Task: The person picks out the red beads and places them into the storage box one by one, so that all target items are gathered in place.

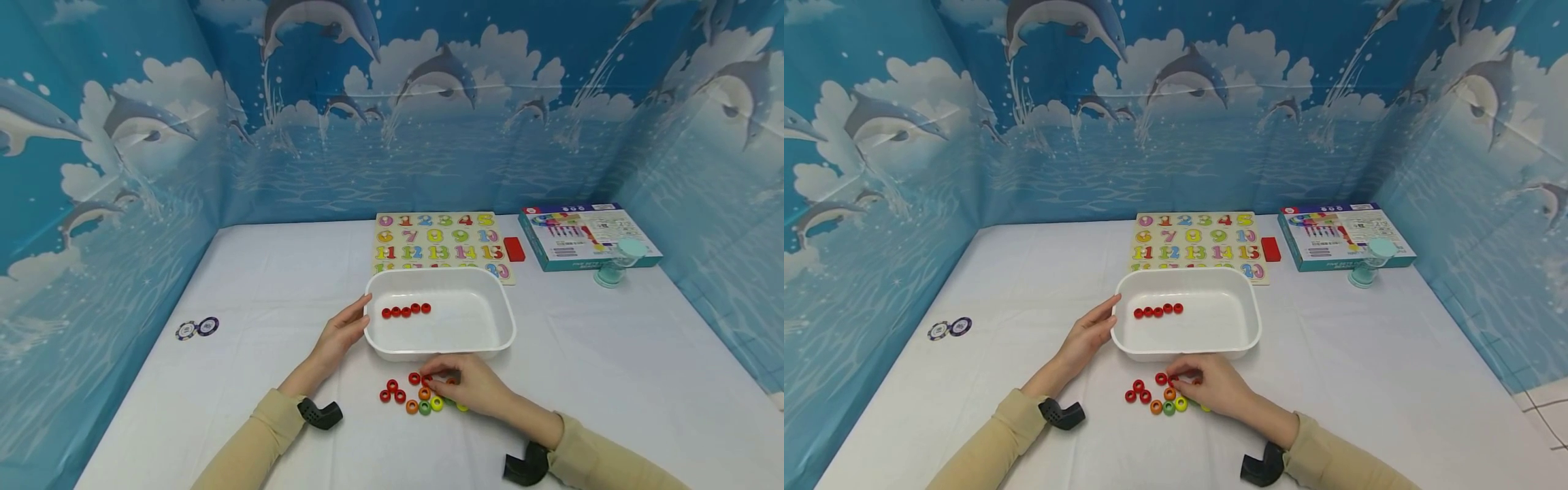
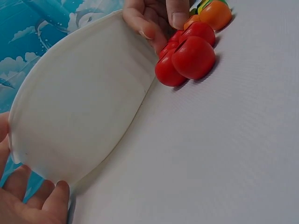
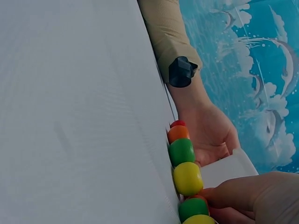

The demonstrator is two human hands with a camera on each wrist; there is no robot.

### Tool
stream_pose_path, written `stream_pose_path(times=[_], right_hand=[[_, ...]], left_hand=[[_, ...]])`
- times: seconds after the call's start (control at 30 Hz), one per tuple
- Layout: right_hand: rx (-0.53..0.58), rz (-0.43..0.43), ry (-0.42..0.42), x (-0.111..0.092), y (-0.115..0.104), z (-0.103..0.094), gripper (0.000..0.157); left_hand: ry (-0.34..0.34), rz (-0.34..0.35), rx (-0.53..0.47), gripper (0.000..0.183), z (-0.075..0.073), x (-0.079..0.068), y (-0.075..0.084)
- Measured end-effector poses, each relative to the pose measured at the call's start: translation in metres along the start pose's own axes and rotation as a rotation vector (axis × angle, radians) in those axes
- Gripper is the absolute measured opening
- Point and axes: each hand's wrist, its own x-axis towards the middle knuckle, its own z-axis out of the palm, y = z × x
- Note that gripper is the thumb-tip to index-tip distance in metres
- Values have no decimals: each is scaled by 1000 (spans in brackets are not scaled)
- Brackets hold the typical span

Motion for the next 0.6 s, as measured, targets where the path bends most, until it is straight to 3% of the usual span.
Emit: stream_pose_path(times=[0.13, 0.3, 0.6], right_hand=[[-24, 26, 35, 0, -2, 1, 18], [-21, -6, 59, 0, -1, 4, 19], [-24, -51, 70, -4, -7, 4, 20]], left_hand=[[-6, -7, -1, 49, -3, 2, -5], [10, 6, -34, 52, -9, 9, -23], [20, 22, -22, 53, -8, 9, -24]])
